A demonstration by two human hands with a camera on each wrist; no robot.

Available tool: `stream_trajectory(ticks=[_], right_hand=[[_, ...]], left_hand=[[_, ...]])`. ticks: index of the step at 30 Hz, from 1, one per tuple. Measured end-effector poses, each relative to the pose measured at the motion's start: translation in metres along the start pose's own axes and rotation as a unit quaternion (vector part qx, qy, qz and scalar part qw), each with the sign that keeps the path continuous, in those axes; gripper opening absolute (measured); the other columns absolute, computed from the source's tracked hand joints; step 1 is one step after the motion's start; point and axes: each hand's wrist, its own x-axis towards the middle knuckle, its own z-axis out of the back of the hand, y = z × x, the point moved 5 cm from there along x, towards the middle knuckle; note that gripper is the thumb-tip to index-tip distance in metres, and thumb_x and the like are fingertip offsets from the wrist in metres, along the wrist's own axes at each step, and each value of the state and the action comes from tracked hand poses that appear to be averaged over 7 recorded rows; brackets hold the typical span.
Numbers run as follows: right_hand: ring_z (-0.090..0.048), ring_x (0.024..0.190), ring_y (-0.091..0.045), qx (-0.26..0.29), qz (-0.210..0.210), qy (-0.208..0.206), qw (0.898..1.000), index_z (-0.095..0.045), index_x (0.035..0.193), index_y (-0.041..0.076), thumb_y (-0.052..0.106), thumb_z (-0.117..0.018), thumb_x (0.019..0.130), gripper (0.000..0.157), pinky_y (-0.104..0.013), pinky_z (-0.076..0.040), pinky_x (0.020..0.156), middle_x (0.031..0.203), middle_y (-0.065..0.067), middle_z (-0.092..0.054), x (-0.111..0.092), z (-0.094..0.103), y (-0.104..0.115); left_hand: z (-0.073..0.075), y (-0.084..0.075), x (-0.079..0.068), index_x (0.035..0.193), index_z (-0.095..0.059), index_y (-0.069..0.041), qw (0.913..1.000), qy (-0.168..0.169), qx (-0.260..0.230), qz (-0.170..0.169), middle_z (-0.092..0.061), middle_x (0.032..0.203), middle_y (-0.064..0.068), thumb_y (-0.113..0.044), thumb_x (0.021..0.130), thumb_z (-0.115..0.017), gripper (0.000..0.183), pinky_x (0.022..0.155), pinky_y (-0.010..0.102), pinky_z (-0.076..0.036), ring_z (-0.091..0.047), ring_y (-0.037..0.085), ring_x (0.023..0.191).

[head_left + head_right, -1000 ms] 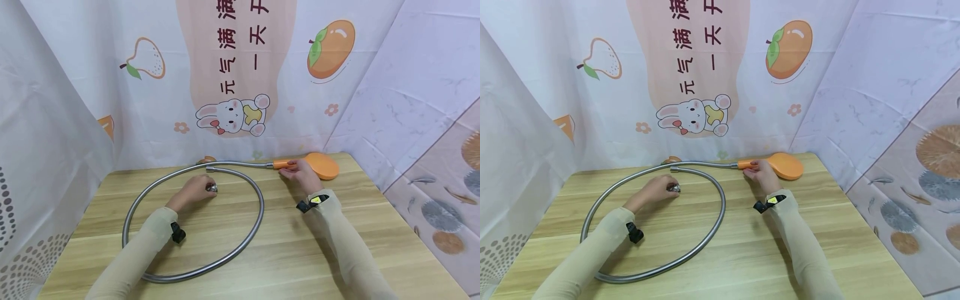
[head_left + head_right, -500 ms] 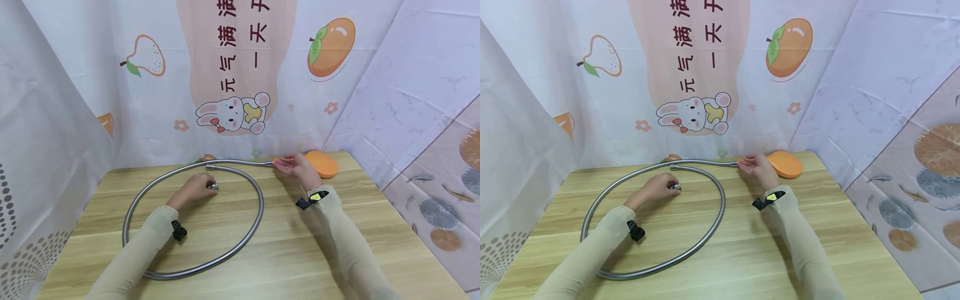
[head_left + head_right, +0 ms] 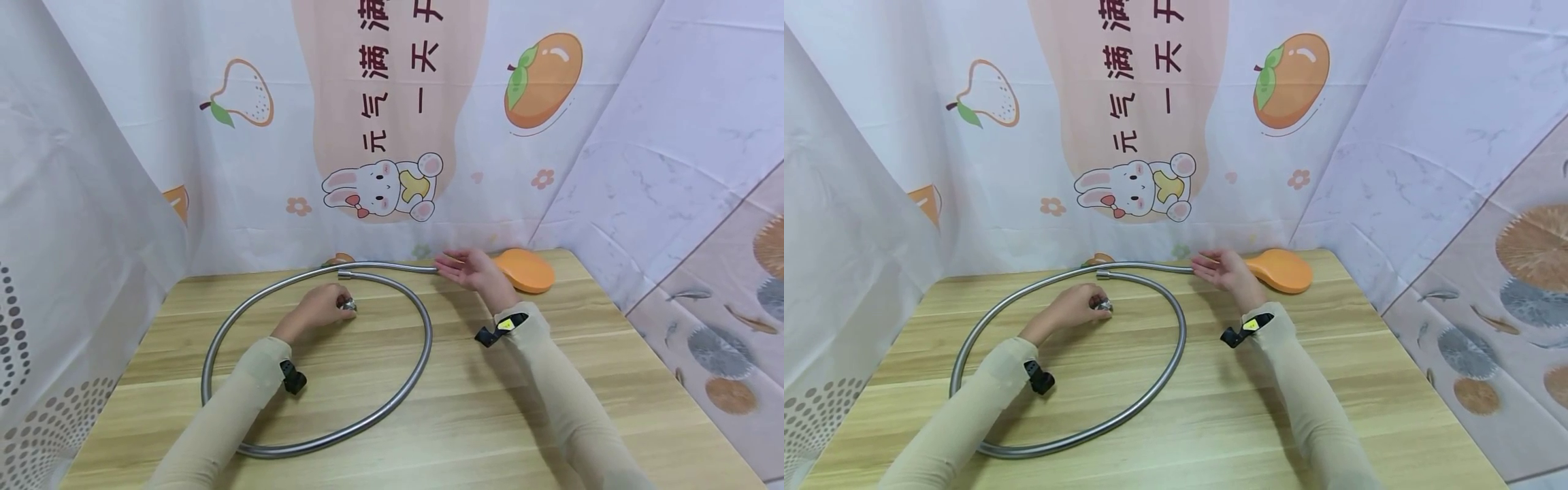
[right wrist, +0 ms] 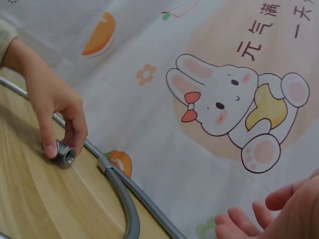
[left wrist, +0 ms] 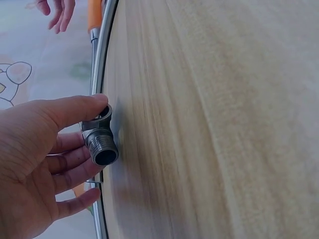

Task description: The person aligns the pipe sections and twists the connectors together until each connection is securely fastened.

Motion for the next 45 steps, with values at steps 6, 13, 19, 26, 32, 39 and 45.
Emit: stream_trajectory(ticks=[6, 13, 19, 26, 32, 39, 45], right_hand=[[-0.029, 0.154, -0.031, -0.125, 0.060, 0.035, 0.990, -0.024, 0.159, 0.003, 0.011, -0.035, 0.110, 0.051, -0.039, -0.028, 0.124, 0.167, -0.019, -0.025, 0.008, -0.013, -0.004], [-0.069, 0.115, -0.027, -0.331, 0.214, 0.018, 0.919, -0.043, 0.145, -0.010, 0.010, -0.048, 0.107, 0.043, -0.049, -0.045, 0.112, 0.132, -0.022, -0.066, 0.018, -0.036, -0.004], [-0.069, 0.107, -0.037, -0.523, 0.321, 0.046, 0.788, -0.062, 0.124, -0.011, 0.007, -0.059, 0.102, 0.029, -0.052, -0.053, 0.099, 0.116, -0.026, -0.070, 0.028, -0.068, -0.012], [-0.068, 0.103, -0.026, -0.720, 0.365, 0.038, 0.589, -0.069, 0.117, 0.000, 0.008, -0.062, 0.100, 0.020, -0.039, -0.056, 0.092, 0.111, -0.014, -0.072, 0.042, -0.103, -0.039], [-0.069, 0.105, -0.027, -0.813, 0.376, 0.035, 0.444, -0.070, 0.120, 0.004, 0.015, -0.067, 0.098, 0.025, -0.041, -0.057, 0.089, 0.114, -0.012, -0.073, 0.065, -0.115, -0.064], [-0.068, 0.112, -0.027, -0.859, 0.344, 0.026, 0.378, -0.070, 0.121, 0.009, 0.019, -0.069, 0.098, 0.026, -0.041, -0.057, 0.091, 0.120, -0.009, -0.072, 0.086, -0.118, -0.077], [-0.069, 0.108, -0.027, -0.875, 0.315, 0.017, 0.368, -0.072, 0.119, 0.011, 0.019, -0.069, 0.098, 0.023, -0.042, -0.058, 0.090, 0.118, -0.008, -0.072, 0.093, -0.122, -0.081]], left_hand=[[-0.001, 0.003, 0.000, 0.097, -0.071, -0.011, 0.9998, -0.001, -0.017, 0.013, -0.068, 0.087, 0.000, -0.034, 0.087, -0.081, 0.026, 0.071, 0.031, -0.047, -0.058, 0.013, 0.077], [0.000, 0.009, 0.002, 0.095, -0.070, -0.014, 0.9989, -0.006, -0.037, 0.028, -0.067, 0.086, -0.001, -0.033, 0.087, -0.081, 0.024, 0.070, 0.030, -0.046, -0.058, 0.013, 0.076], [0.001, 0.011, 0.003, 0.098, -0.072, -0.011, 0.9985, -0.009, -0.046, 0.027, -0.067, 0.087, 0.001, -0.032, 0.088, -0.080, 0.025, 0.070, 0.030, -0.045, -0.057, 0.013, 0.076], [-0.002, 0.009, 0.004, 0.096, -0.072, -0.011, 0.9984, -0.010, -0.050, 0.022, -0.066, 0.083, 0.000, -0.032, 0.088, -0.080, 0.024, 0.068, 0.029, -0.044, -0.055, 0.012, 0.073], [-0.002, 0.008, 0.006, 0.096, -0.072, -0.011, 0.9986, -0.011, -0.048, 0.018, -0.066, 0.083, -0.001, -0.032, 0.088, -0.080, 0.023, 0.068, 0.028, -0.044, -0.055, 0.012, 0.072], [0.000, 0.007, 0.005, 0.093, -0.070, -0.012, 0.9983, -0.017, -0.055, 0.008, -0.065, 0.081, -0.001, -0.030, 0.087, -0.082, 0.022, 0.067, 0.028, -0.044, -0.055, 0.011, 0.071], [0.000, 0.008, 0.004, 0.090, -0.067, -0.013, 0.9980, -0.021, -0.059, 0.011, -0.064, 0.082, -0.001, -0.031, 0.087, -0.082, 0.023, 0.069, 0.028, -0.045, -0.055, 0.011, 0.072]])
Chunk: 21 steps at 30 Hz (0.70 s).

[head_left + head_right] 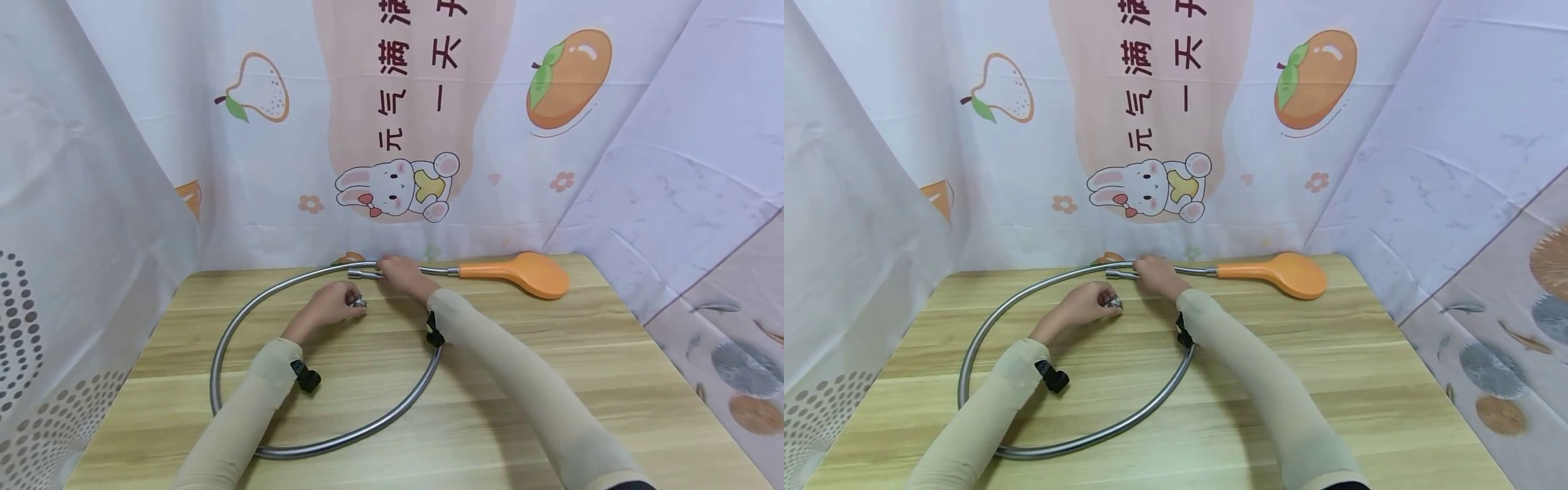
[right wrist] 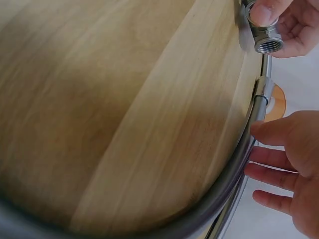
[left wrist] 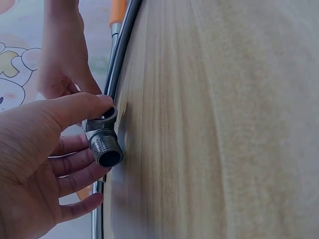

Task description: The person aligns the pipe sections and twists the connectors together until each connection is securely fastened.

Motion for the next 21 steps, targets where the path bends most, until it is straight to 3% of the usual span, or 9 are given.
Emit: stream_trajectory(ticks=[10, 21], right_hand=[[-0.069, 0.092, -0.027, 0.004, -0.022, 0.007, 1.000, -0.075, 0.104, 0.008, 0.006, -0.065, 0.094, 0.014, -0.043, -0.058, 0.078, 0.100, -0.009, -0.073, 0.0047, -0.0036, 0.0038], [-0.066, 0.085, -0.024, 0.039, -0.027, -0.004, 0.999, -0.075, 0.098, 0.009, 0.001, -0.064, 0.090, 0.015, -0.042, -0.057, 0.074, 0.097, -0.008, -0.073, 0.0061, -0.0049, 0.0024]], left_hand=[[0.0005, 0.0001, -0.0012, 0.099, -0.066, -0.010, 0.9999, -0.012, -0.005, -0.001, -0.064, 0.088, 0.002, -0.029, 0.087, -0.082, 0.028, 0.072, 0.030, -0.047, -0.056, 0.014, 0.078], [0.0030, 0.0010, -0.0019, 0.103, -0.066, -0.009, 0.9993, -0.027, -0.024, 0.011, -0.064, 0.091, 0.003, -0.028, 0.087, -0.082, 0.029, 0.073, 0.031, -0.047, -0.057, 0.015, 0.080]])
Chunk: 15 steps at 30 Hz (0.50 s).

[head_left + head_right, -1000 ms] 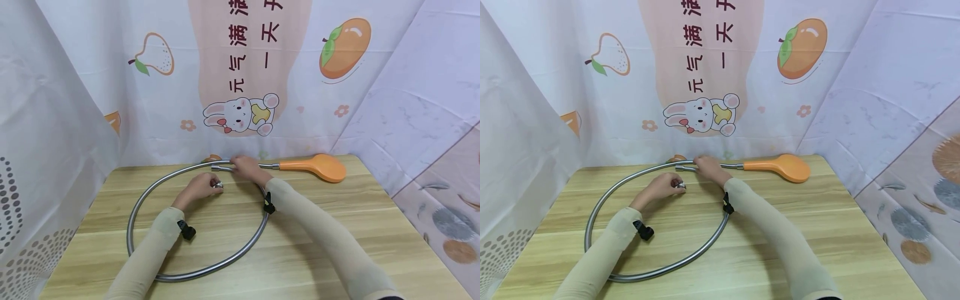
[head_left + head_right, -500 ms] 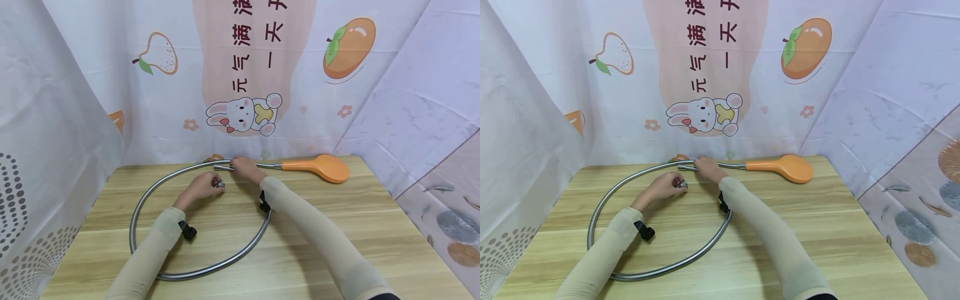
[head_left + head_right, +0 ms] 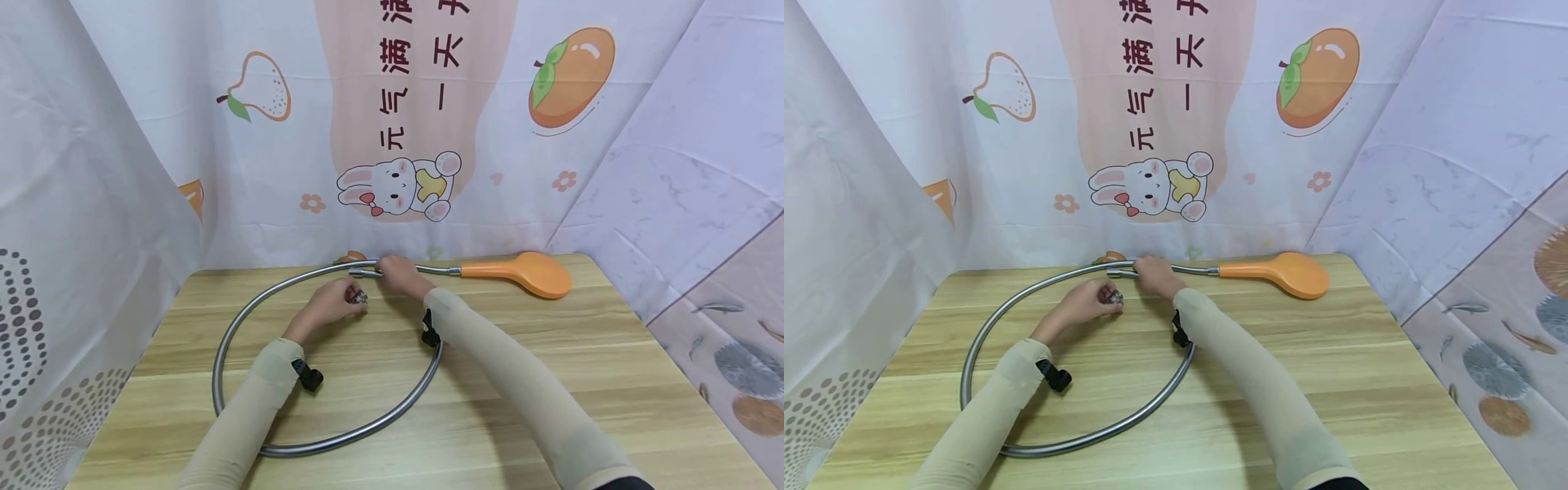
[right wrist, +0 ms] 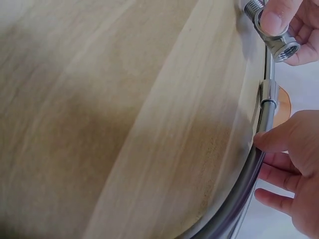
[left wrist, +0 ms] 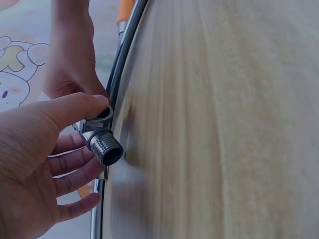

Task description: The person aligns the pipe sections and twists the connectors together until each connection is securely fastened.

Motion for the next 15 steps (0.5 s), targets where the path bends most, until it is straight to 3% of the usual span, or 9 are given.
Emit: stream_trajectory(ticks=[10, 15], right_hand=[[-0.067, 0.102, -0.025, 0.103, 0.000, -0.010, 0.995, -0.071, 0.117, 0.003, -0.005, -0.064, 0.086, 0.033, -0.039, -0.056, 0.087, 0.113, -0.012, -0.071, -0.008, 0.019, -0.012], [-0.064, 0.099, -0.026, 0.168, 0.001, -0.030, 0.985, -0.068, 0.117, 0.000, -0.005, -0.061, 0.092, 0.026, -0.039, -0.055, 0.089, 0.110, -0.015, -0.069, -0.014, 0.041, -0.018]], left_hand=[[0.005, -0.002, 0.002, 0.111, -0.065, -0.006, 0.9978, -0.024, -0.058, 0.022, -0.066, 0.097, 0.006, -0.026, 0.091, -0.077, 0.030, 0.080, 0.033, -0.050, -0.060, 0.018, 0.088], [0.012, -0.007, 0.002, 0.112, -0.063, -0.004, 0.9932, -0.047, -0.104, 0.021, -0.066, 0.101, 0.010, -0.025, 0.091, -0.078, 0.033, 0.083, 0.033, -0.051, -0.061, 0.020, 0.091]])
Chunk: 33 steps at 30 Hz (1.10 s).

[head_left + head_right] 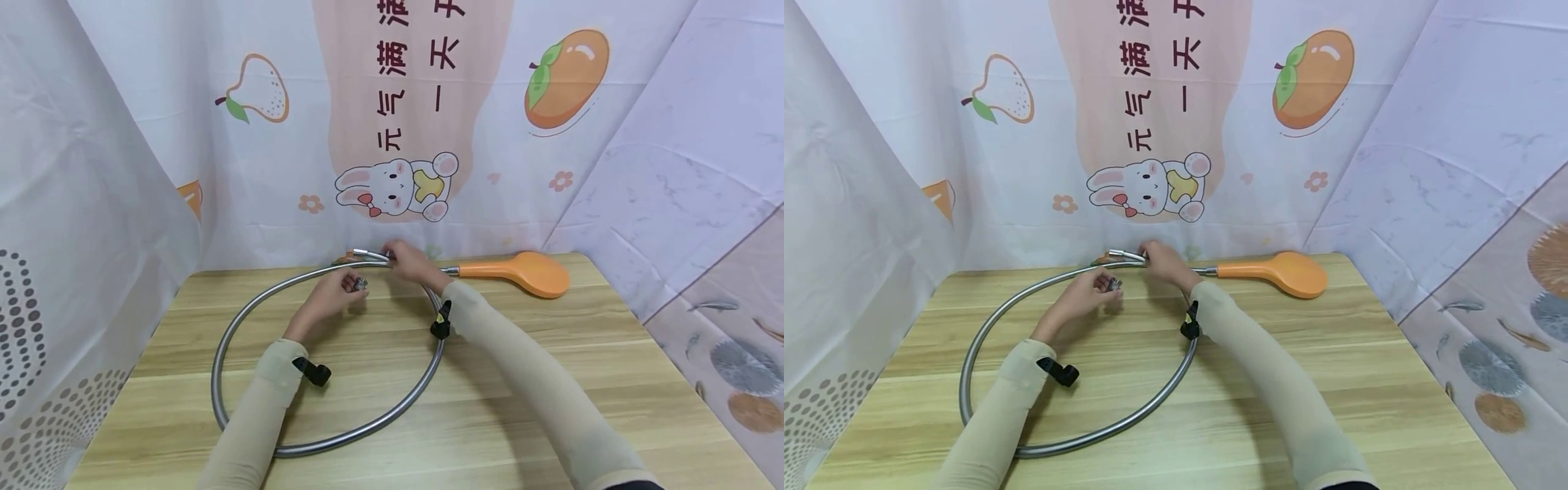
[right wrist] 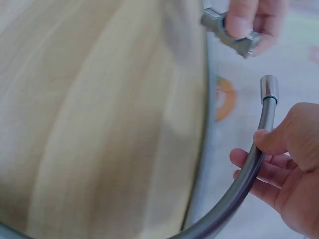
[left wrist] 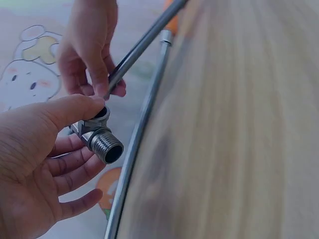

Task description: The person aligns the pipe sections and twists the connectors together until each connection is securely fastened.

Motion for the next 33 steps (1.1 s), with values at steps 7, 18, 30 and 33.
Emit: stream_trajectory(ticks=[7, 18, 30, 33], right_hand=[[-0.063, 0.096, -0.027, 0.127, -0.013, -0.049, 0.991, -0.063, 0.115, -0.005, -0.009, -0.055, 0.094, 0.023, -0.032, -0.053, 0.082, 0.108, -0.021, -0.068, -0.011, 0.040, -0.004], [-0.060, 0.098, -0.039, 0.217, -0.005, -0.113, 0.970, -0.064, 0.132, 0.004, -0.011, -0.052, 0.097, 0.040, -0.027, -0.047, 0.075, 0.116, -0.026, -0.067, -0.039, 0.097, -0.020], [-0.057, 0.092, -0.028, 0.240, 0.049, -0.140, 0.959, -0.062, 0.132, 0.004, -0.008, -0.052, 0.101, 0.035, -0.025, -0.042, 0.073, 0.114, -0.024, -0.070, -0.079, 0.137, -0.006], [-0.056, 0.088, -0.027, 0.240, 0.064, -0.140, 0.959, -0.064, 0.130, 0.002, -0.005, -0.055, 0.101, 0.031, -0.024, -0.043, 0.072, 0.111, -0.022, -0.070, -0.087, 0.139, -0.002]], left_hand=[[0.012, -0.013, 0.007, 0.112, -0.062, -0.004, 0.9969, -0.034, -0.070, -0.010, -0.067, 0.103, 0.011, -0.023, 0.091, -0.079, 0.033, 0.084, 0.034, -0.052, -0.063, 0.022, 0.093], [0.024, -0.049, 0.015, 0.120, -0.063, -0.006, 0.9803, -0.075, -0.176, -0.050, -0.069, 0.112, 0.013, -0.026, 0.091, -0.079, 0.038, 0.090, 0.033, -0.056, -0.067, 0.024, 0.104], [0.038, -0.090, 0.020, 0.133, -0.063, -0.006, 0.9432, -0.103, -0.303, -0.088, -0.066, 0.105, -0.001, -0.024, 0.095, -0.074, 0.043, 0.069, 0.019, -0.051, -0.062, 0.011, 0.092], [0.039, -0.097, 0.021, 0.134, -0.061, -0.002, 0.9280, -0.106, -0.342, -0.103, -0.066, 0.106, -0.003, -0.017, 0.097, -0.072, 0.041, 0.079, 0.019, -0.055, -0.063, 0.010, 0.095]])
